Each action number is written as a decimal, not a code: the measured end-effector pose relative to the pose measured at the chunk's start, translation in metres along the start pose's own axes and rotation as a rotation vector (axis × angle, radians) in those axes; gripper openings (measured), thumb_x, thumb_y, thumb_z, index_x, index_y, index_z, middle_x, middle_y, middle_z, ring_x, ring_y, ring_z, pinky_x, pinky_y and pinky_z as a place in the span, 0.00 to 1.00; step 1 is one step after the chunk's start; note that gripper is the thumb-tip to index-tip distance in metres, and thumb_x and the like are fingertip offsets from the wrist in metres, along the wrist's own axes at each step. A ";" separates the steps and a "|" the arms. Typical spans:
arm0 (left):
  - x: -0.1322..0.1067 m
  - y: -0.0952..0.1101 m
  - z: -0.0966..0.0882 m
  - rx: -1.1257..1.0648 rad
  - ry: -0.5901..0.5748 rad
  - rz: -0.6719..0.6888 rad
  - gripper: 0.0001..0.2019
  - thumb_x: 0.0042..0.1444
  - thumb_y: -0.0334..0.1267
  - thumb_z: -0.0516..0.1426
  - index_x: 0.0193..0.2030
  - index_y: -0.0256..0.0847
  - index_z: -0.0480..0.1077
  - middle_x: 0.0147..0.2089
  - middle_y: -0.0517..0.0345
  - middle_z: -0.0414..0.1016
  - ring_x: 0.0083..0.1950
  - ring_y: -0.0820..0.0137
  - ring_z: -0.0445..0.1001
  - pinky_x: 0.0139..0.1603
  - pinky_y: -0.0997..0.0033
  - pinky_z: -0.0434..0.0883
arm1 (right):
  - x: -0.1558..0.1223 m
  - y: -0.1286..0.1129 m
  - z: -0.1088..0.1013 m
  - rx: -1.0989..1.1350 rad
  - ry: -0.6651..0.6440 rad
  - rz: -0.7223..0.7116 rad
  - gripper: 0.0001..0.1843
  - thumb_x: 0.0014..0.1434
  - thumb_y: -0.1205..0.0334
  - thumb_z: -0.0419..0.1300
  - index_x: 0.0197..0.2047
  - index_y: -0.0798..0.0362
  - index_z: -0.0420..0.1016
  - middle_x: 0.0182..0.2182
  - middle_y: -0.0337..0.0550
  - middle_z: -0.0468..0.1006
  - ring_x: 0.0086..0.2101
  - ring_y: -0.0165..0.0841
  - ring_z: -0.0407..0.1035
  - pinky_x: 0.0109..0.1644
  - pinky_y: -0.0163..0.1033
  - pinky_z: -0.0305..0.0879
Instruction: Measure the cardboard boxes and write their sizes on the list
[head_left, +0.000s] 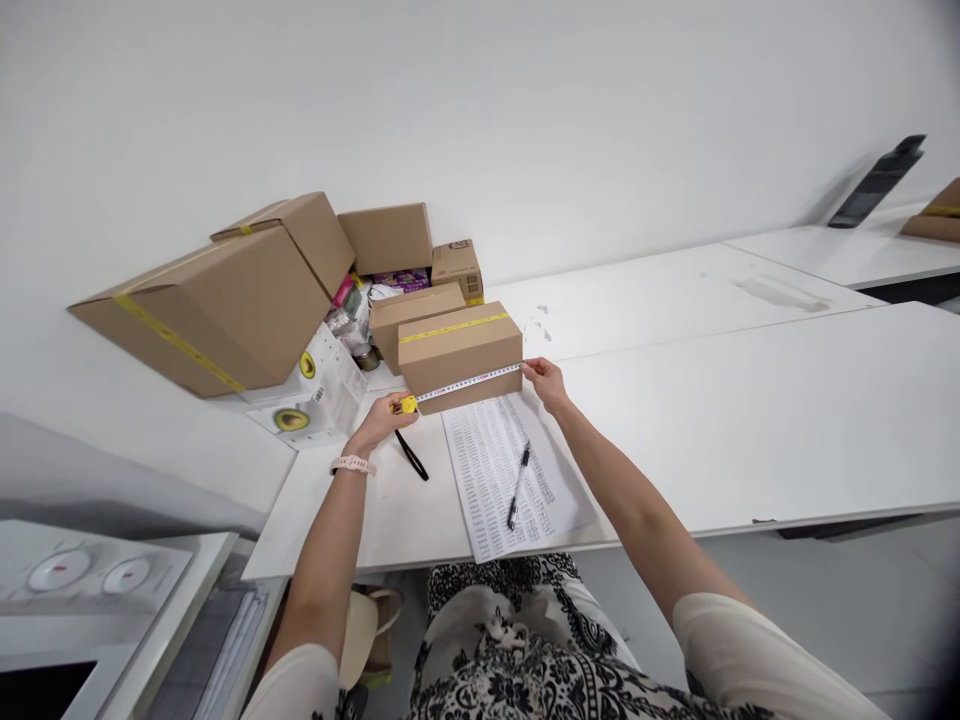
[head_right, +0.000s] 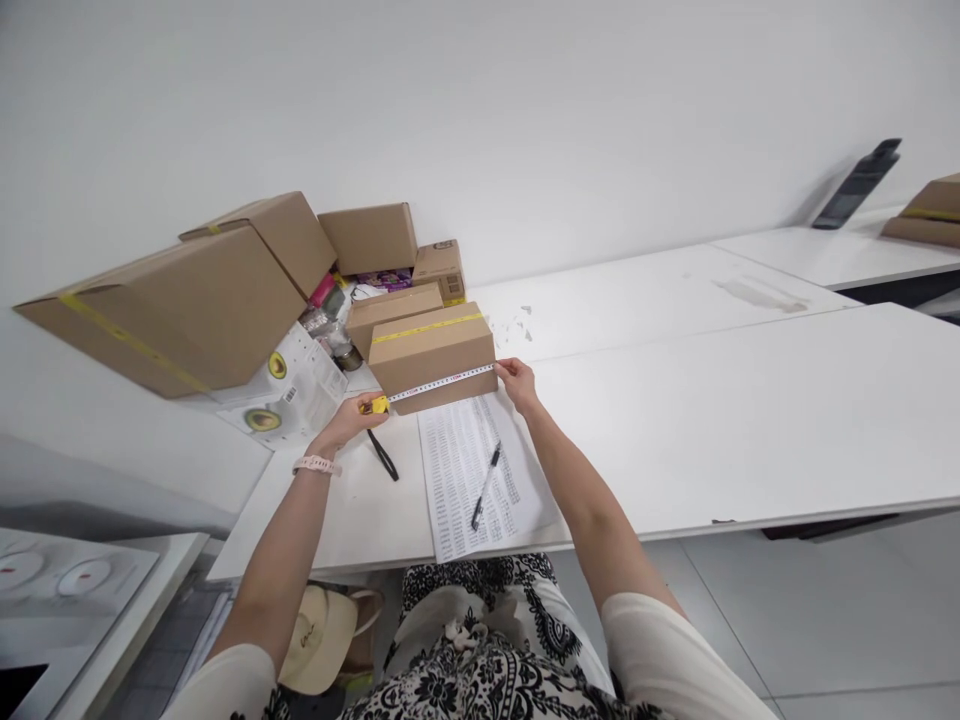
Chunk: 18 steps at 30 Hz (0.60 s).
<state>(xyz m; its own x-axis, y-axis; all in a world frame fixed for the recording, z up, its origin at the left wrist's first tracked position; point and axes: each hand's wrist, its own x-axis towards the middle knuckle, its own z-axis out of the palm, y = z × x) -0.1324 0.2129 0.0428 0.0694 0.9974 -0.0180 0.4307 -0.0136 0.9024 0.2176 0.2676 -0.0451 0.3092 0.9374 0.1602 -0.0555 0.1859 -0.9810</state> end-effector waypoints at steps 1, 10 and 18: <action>0.002 0.000 0.001 -0.006 0.001 -0.004 0.32 0.29 0.45 0.72 0.45 0.37 0.77 0.38 0.56 0.80 0.41 0.62 0.76 0.45 0.64 0.71 | -0.001 -0.001 0.002 0.004 0.008 0.003 0.27 0.42 0.36 0.68 0.32 0.52 0.73 0.30 0.43 0.79 0.35 0.35 0.71 0.44 0.44 0.68; -0.024 0.039 -0.029 -0.088 -0.031 0.003 0.31 0.34 0.50 0.72 0.45 0.38 0.77 0.42 0.53 0.81 0.44 0.61 0.77 0.45 0.66 0.71 | -0.039 -0.080 -0.025 -0.119 0.075 -0.130 0.16 0.50 0.48 0.68 0.32 0.54 0.81 0.30 0.42 0.81 0.33 0.35 0.72 0.42 0.43 0.68; -0.053 0.058 -0.023 -0.172 -0.252 -0.051 0.20 0.42 0.46 0.66 0.40 0.37 0.75 0.33 0.53 0.79 0.30 0.68 0.76 0.26 0.74 0.67 | -0.078 -0.109 -0.046 -0.166 0.090 0.008 0.13 0.49 0.54 0.70 0.26 0.53 0.74 0.25 0.40 0.76 0.28 0.32 0.67 0.34 0.40 0.64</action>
<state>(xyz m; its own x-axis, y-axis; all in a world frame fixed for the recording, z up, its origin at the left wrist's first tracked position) -0.1316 0.1605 0.1059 0.2817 0.9474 -0.1518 0.2820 0.0694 0.9569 0.2435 0.1601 0.0440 0.3932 0.9072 0.1494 0.0971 0.1206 -0.9879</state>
